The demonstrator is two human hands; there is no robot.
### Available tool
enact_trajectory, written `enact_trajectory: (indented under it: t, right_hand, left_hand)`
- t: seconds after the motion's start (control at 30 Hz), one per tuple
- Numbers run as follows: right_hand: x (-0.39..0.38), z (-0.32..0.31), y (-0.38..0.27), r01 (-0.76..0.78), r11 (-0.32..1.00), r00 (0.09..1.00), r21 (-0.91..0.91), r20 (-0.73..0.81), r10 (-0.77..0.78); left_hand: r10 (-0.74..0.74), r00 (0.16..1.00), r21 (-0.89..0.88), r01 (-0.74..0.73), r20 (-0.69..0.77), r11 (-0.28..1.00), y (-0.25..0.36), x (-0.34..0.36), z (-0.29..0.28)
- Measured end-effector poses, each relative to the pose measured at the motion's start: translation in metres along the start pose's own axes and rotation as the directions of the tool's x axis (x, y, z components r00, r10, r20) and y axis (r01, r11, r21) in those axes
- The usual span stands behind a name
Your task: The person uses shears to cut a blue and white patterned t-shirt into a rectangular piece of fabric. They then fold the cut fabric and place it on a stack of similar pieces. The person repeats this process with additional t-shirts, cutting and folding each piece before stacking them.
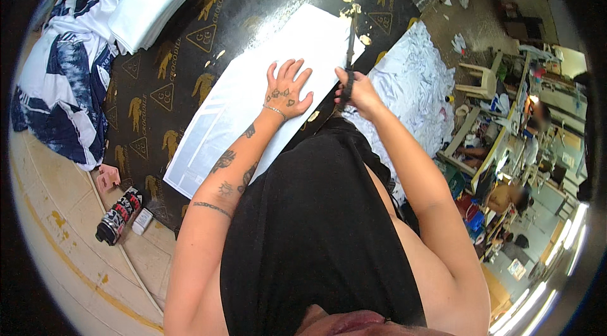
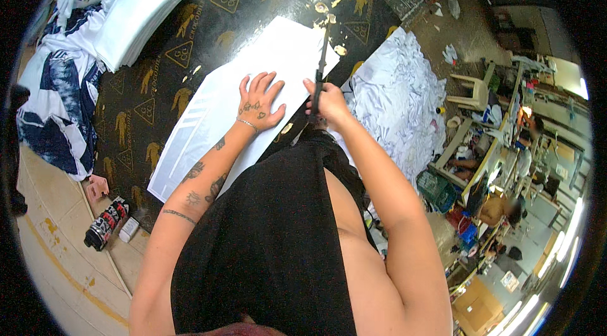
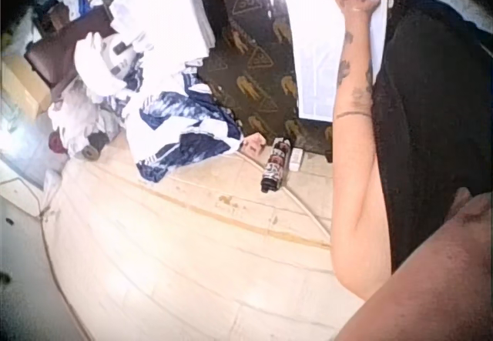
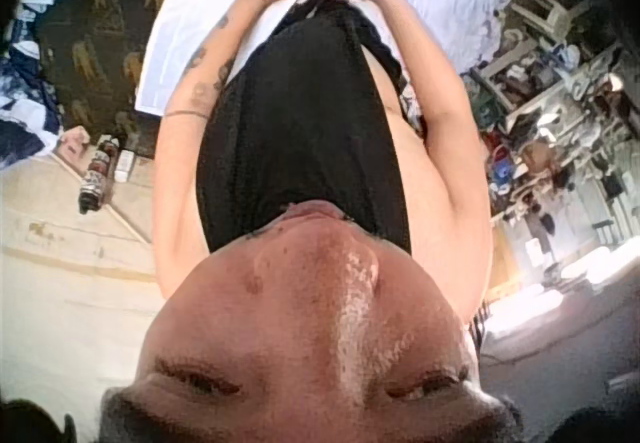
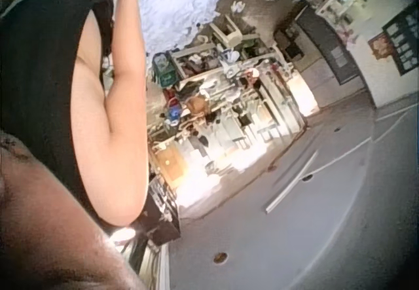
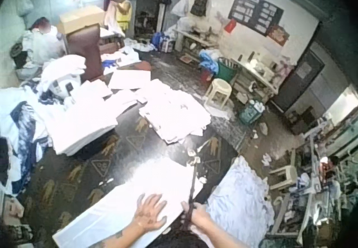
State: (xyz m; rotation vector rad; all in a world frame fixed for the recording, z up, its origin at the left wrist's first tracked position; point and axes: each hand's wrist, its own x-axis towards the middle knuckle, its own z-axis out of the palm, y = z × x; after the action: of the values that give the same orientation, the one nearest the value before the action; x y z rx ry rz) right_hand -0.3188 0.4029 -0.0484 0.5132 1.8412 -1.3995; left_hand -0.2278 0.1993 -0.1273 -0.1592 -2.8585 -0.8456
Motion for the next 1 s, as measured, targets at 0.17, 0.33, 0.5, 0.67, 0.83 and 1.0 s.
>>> enact_trajectory:
  t: [0.17,0.33,0.5,0.67,0.83,1.0]
  right_hand:
    - [0.045,-0.111,-0.065,0.438,0.648,0.882,-0.623,0.161,-0.442]
    - [0.126,-0.164,-0.137,0.57,0.274,0.794,-0.775,0.433,-0.427]
    - [0.178,-0.155,-0.161,0.652,-0.097,0.615,-0.752,0.599,-0.512]
    - [0.182,-0.149,-0.153,0.733,-0.105,0.554,-0.672,0.68,-0.481]
    - [0.14,-0.113,-0.118,0.925,-0.068,0.286,-0.373,0.806,-0.518]
    - [0.085,-0.053,-0.095,0.667,-0.389,0.59,-0.636,0.769,-0.245]
  left_hand:
    - [0.03,0.99,0.079,-0.041,0.14,0.996,0.044,0.065,0.019]
    - [0.479,0.832,-0.243,-0.421,0.279,0.874,0.114,0.149,0.052]
    - [0.146,0.987,-0.349,-0.159,-0.063,0.924,0.079,0.126,0.044]
    - [-0.742,0.236,-0.318,0.792,-0.628,0.521,-0.007,-0.1,-0.013]
    - [-0.38,-0.744,-0.338,0.614,-0.549,-0.713,0.027,-0.353,-0.026]
    - [-0.712,-0.365,-0.546,0.837,-0.599,0.03,0.052,-0.267,-0.078]
